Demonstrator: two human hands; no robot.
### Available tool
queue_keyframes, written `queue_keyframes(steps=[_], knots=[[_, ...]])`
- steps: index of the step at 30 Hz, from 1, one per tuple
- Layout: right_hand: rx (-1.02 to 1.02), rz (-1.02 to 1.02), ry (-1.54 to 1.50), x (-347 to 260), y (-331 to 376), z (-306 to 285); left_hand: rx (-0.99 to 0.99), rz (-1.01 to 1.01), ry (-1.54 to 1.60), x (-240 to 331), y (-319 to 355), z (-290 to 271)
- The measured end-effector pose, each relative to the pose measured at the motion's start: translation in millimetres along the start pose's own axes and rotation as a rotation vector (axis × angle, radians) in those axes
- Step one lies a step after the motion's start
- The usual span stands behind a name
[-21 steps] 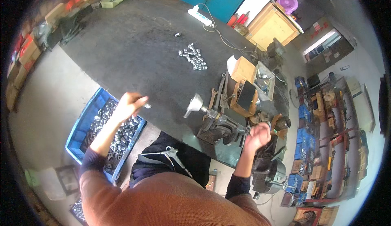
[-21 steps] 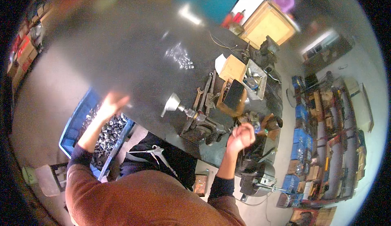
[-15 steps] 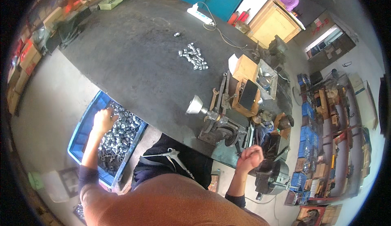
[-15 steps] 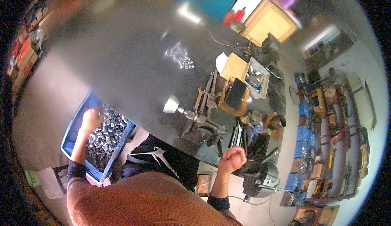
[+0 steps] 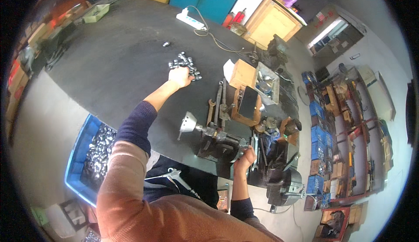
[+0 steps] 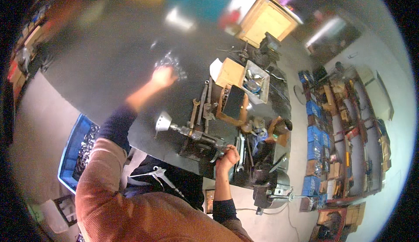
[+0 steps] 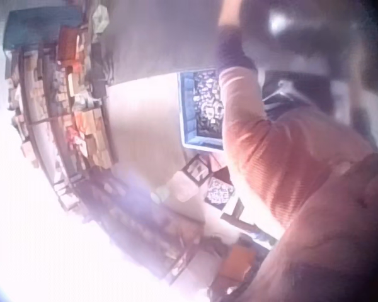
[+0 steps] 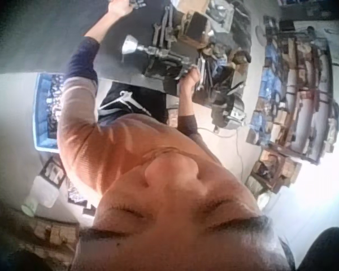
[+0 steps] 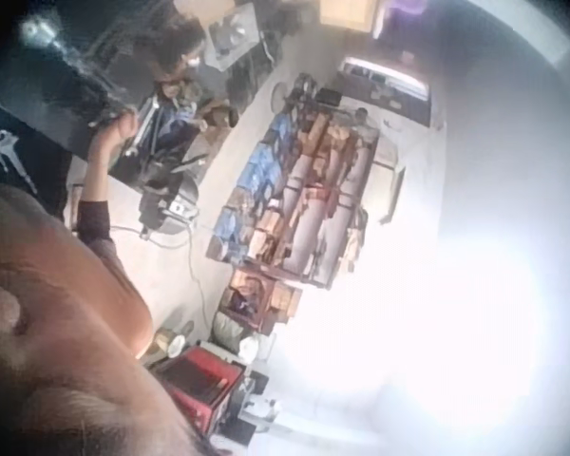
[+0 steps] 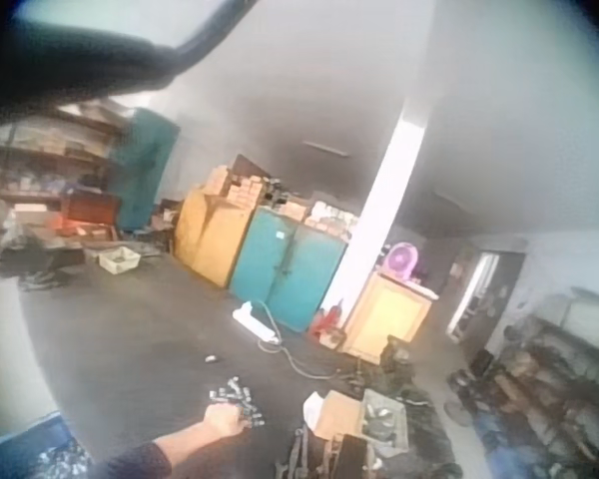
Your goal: The person repeatedly picks small metal parts from a blue bin, places them into a vise, and uses a tool to work on each part before returning it to the bin. The process is repeated for multiple parts in a consistent sequence.
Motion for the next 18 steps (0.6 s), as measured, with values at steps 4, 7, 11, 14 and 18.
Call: queue_keyframes(steps=[4, 7, 11, 14, 18], knots=[[-0.004, 0.077, -0.039, 9, 2, -10, 0.089, 0.11, -0.114, 2, -14, 25], [0.03, 0.085, -0.086, -2, 13, -5, 0.135, 0.151, -0.09, 1, -2, 21], [-0.007, 0.084, -0.089, -2, 17, -8, 0.167, 0.218, -0.04, -14, 51, 2], [0.018, 0.112, -0.055, -2, 15, -9, -0.012, 0.283, -0.203, -20, 85, -7], [-0.028, 0.118, -0.051, -3, 14, -8, -0.254, 0.359, -0.326, -20, 105, -21]])
Point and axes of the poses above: each hand's wrist, its own y-axis away from the middle knuckle, its own z-axis out of the palm, x = y × z, the point moved 3 cm from there along -y, towards the middle knuckle, and after that the axes turned 3 degrees about x, right-handed, at the moved point
